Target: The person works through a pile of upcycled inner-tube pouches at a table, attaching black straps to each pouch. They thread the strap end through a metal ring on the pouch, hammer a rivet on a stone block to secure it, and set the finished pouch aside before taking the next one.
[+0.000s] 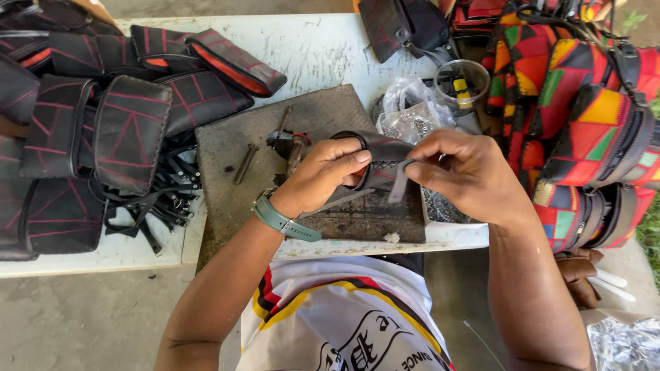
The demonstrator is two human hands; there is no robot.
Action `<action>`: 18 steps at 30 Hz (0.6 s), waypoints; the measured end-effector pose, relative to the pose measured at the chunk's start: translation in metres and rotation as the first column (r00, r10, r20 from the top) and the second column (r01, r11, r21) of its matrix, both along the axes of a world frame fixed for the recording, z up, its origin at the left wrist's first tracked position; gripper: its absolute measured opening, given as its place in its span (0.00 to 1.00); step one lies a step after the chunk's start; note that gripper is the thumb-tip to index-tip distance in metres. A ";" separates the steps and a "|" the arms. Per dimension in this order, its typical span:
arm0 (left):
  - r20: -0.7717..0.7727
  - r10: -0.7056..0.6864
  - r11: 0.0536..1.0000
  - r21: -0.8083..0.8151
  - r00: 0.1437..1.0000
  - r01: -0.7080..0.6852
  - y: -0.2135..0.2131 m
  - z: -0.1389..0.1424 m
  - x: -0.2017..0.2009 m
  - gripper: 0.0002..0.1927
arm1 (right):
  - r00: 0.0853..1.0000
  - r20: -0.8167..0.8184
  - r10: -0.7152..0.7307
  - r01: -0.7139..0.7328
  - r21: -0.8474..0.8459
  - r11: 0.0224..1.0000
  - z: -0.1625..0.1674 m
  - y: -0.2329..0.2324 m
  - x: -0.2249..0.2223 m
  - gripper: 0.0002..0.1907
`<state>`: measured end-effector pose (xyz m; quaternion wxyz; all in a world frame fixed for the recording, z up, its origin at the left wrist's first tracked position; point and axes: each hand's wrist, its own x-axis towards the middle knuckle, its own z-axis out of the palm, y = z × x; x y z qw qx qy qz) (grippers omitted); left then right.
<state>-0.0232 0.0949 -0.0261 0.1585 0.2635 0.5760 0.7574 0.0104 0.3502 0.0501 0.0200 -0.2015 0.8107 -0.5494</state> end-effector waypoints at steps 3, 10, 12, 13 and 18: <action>-0.020 -0.003 1.000 -0.013 1.000 0.003 -0.004 -0.006 -0.001 0.13 | 0.986 -0.166 0.013 0.031 0.259 0.965 0.014 -0.021 -0.005 0.06; 0.126 -0.072 0.993 0.103 0.989 0.059 -0.002 -0.009 0.000 0.16 | 0.987 -0.156 -0.047 0.095 0.316 0.944 0.017 -0.038 -0.006 0.08; 0.176 -0.093 0.988 0.137 0.980 0.069 -0.002 -0.007 0.000 0.16 | 0.987 -0.154 -0.052 0.102 0.331 0.938 0.015 -0.036 -0.006 0.09; 0.197 -0.106 0.985 0.156 0.975 0.076 -0.003 -0.006 0.000 0.17 | 0.987 -0.151 -0.050 0.099 0.335 0.937 0.014 -0.034 -0.007 0.09; 0.168 -0.144 0.972 0.211 0.975 0.107 -0.005 -0.012 0.000 0.17 | 0.984 -0.170 -0.050 0.103 0.323 0.941 0.012 -0.034 -0.009 0.09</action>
